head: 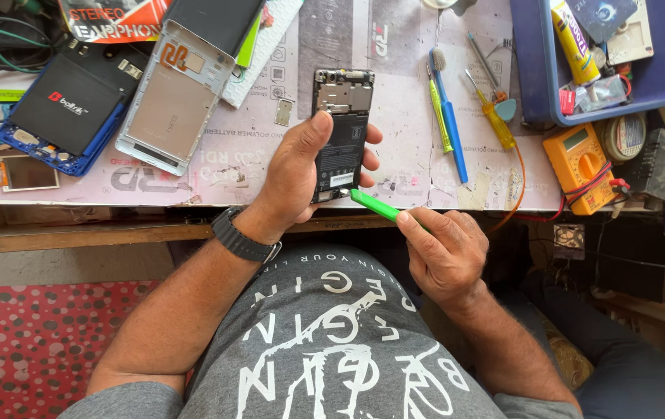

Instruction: The person applies adhesive to the internal frame of a disassembled smartphone, then uses a green plastic tool and a blue toothbrush to clean the battery compartment and edges. The person reattaches the back cover, presses the edges to secure it, and tests the touchscreen responsiveness.

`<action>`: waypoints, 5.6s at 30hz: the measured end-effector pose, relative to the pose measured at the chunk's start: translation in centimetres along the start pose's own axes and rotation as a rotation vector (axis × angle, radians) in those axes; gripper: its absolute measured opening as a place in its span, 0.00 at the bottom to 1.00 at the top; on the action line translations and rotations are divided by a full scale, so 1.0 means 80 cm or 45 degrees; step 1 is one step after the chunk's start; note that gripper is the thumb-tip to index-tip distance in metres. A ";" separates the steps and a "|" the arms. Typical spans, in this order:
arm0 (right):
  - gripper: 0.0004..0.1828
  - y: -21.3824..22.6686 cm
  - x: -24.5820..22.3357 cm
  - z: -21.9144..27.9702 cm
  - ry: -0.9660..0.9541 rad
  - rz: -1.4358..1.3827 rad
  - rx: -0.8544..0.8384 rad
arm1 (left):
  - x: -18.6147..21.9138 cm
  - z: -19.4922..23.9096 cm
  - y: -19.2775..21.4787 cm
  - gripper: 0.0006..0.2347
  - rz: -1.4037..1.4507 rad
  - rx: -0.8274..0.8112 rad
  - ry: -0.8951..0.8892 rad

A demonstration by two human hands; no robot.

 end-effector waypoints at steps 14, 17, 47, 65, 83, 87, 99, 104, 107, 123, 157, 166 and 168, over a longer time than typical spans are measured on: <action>0.18 -0.006 0.001 0.005 0.006 0.026 0.027 | 0.001 -0.001 0.004 0.27 0.105 0.083 0.001; 0.18 -0.008 0.002 0.007 0.007 0.027 0.030 | 0.001 -0.002 0.004 0.27 0.124 0.081 0.001; 0.15 0.036 0.013 -0.032 0.136 -0.244 -0.160 | 0.006 0.000 -0.006 0.15 0.105 0.104 0.104; 0.14 0.043 0.033 -0.055 0.045 -0.382 -0.326 | -0.006 0.001 -0.003 0.18 -0.068 -0.057 0.020; 0.09 0.066 0.143 -0.017 -0.267 0.481 -0.016 | 0.013 -0.003 -0.006 0.21 0.145 0.035 0.060; 0.12 0.036 0.112 -0.015 -0.216 0.326 0.106 | 0.013 -0.001 -0.004 0.20 0.215 0.020 0.057; 0.08 -0.096 0.071 -0.064 -0.743 -0.977 -0.079 | -0.028 0.003 0.029 0.15 0.196 0.281 -0.018; 0.11 -0.100 0.069 -0.061 -0.773 -0.925 -0.142 | -0.029 -0.007 0.024 0.14 0.033 0.211 -0.111; 0.13 -0.101 0.070 -0.064 -0.699 -0.632 -0.096 | -0.024 -0.005 0.022 0.14 -0.063 0.156 -0.166; 0.11 -0.097 0.072 -0.051 -0.869 -1.344 -0.111 | -0.012 0.000 0.014 0.19 -0.004 0.125 -0.282; 0.63 -0.159 -0.009 -0.150 0.132 -0.181 -0.308 | -0.001 -0.003 0.002 0.36 0.602 -0.188 0.011; 0.60 -0.145 -0.031 -0.105 0.059 -0.398 -0.333 | -0.017 0.008 0.023 0.34 0.496 0.008 0.003; 0.59 -0.136 -0.031 -0.089 0.020 -0.384 -0.393 | -0.021 0.007 0.025 0.35 0.542 -0.005 -0.026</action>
Point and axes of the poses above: each hand's wrist, its own z-axis away from the middle knuckle, its own y-axis out of the back of the hand, x = y × z, the point moved 6 cm from there along -z, towards the middle knuckle, and after that the axes turned 4 degrees about -x, right-handed, at the moved point
